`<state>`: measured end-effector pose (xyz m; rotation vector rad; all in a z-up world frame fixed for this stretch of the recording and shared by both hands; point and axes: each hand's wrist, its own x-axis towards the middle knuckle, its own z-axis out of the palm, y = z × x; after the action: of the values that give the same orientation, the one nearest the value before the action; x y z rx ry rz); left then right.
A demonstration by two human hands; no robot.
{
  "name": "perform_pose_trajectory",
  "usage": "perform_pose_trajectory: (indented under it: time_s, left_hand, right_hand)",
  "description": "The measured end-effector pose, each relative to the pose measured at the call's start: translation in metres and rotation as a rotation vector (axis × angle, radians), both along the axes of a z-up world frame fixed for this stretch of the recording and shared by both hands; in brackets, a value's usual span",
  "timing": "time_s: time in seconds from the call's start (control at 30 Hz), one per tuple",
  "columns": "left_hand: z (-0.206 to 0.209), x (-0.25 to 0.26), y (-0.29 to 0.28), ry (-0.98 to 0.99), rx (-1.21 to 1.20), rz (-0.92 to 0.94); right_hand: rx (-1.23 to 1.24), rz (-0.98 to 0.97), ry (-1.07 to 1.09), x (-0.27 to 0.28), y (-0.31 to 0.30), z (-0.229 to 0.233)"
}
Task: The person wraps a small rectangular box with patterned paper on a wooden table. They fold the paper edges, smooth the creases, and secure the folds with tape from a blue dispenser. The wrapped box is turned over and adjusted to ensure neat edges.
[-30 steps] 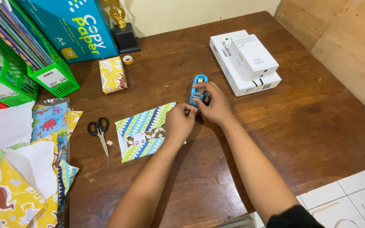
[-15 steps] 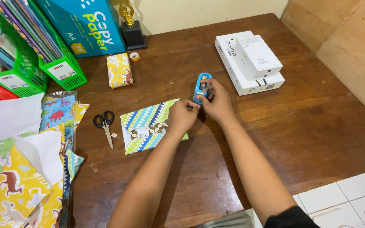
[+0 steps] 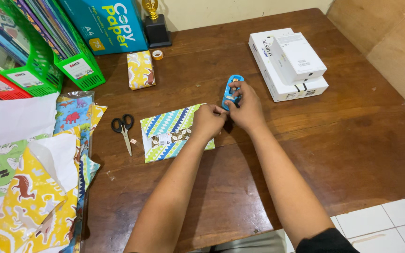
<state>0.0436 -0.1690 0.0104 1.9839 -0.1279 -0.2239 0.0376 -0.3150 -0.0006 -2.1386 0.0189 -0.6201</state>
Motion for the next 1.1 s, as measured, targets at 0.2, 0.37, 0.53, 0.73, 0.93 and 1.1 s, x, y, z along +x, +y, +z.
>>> perform_pose_trajectory:
  time_s: [0.2,0.37,0.53,0.73,0.93,1.1]
  left_hand:
    - [0.000,0.000,0.002,0.033,-0.043,-0.011]
    - [-0.001,-0.003,0.004,-0.009,0.028,-0.052]
    - [-0.011,-0.009,0.003,-0.165,-0.062,-0.042]
    - [-0.016,-0.016,0.010,-0.282,-0.349,-0.112]
    - [0.012,-0.026,0.047,-0.250,-0.466,-0.079]
    - [0.019,-0.039,0.094,-0.237,-0.369,0.047]
  right_hand:
    - [-0.016,-0.002,0.021,-0.003,0.002,0.007]
    - [-0.144,-0.004,0.031,-0.013,0.001,0.003]
    - [0.124,0.183,-0.078,-0.010,-0.018,-0.006]
    - [0.283,0.082,-0.177,-0.005,-0.016,-0.010]
    - [0.143,0.348,-0.096,-0.028,0.004,0.013]
    - [-0.210,0.490,0.078,-0.044,0.032,0.034]
